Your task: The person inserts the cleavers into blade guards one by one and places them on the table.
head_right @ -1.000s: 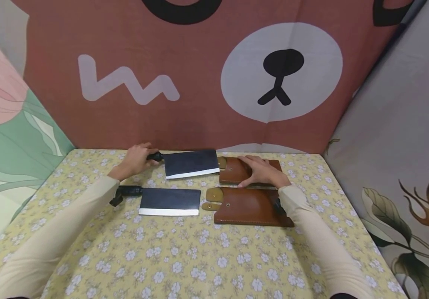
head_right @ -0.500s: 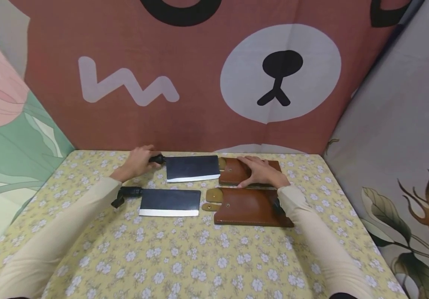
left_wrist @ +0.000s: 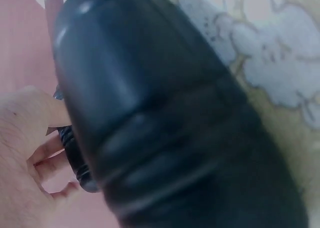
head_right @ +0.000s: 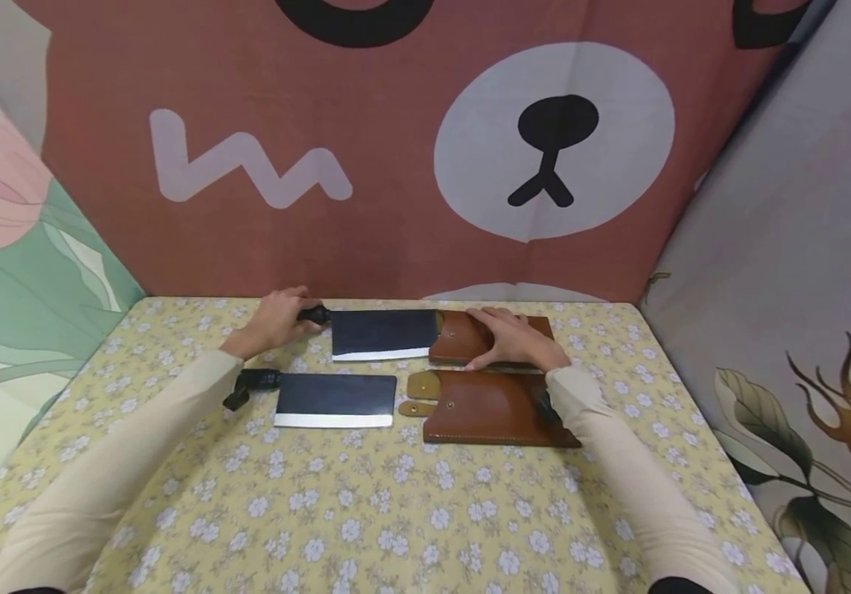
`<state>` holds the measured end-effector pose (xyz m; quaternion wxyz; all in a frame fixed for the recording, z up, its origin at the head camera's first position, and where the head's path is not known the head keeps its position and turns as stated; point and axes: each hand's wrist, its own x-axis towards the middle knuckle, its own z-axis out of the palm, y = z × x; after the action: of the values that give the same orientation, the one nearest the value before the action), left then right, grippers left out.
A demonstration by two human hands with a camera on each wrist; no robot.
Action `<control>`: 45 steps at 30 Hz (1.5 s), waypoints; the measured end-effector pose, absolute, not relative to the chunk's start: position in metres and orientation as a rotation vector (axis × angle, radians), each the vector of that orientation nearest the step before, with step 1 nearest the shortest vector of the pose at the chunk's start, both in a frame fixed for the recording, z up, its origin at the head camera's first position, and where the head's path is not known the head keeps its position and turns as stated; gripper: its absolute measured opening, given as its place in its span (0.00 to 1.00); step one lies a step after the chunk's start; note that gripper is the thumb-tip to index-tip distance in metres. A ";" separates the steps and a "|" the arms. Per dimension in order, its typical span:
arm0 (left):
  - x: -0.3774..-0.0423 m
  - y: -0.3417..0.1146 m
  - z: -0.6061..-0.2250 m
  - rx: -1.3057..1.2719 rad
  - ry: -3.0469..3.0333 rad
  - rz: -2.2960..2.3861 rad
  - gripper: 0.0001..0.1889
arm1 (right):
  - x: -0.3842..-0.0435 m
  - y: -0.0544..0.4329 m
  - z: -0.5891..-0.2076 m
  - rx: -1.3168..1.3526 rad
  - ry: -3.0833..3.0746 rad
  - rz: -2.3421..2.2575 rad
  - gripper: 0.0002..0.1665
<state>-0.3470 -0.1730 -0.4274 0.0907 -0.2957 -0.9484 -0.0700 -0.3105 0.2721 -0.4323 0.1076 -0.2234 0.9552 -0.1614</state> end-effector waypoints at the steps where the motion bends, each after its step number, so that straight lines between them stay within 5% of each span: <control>1: -0.347 -0.173 -0.428 -0.881 -2.814 -0.200 0.25 | -0.310 0.272 -0.432 -0.659 2.816 -0.471 0.69; 45: -0.348 -0.139 -0.430 -0.837 -2.884 -0.100 0.26 | -0.309 0.265 -0.432 -0.715 2.822 -0.454 0.67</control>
<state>-0.3483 -0.1389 -0.4305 0.0682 -0.2779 -0.9576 -0.0333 -0.3093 0.2650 -0.4317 0.0977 -0.2415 0.9532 -0.1533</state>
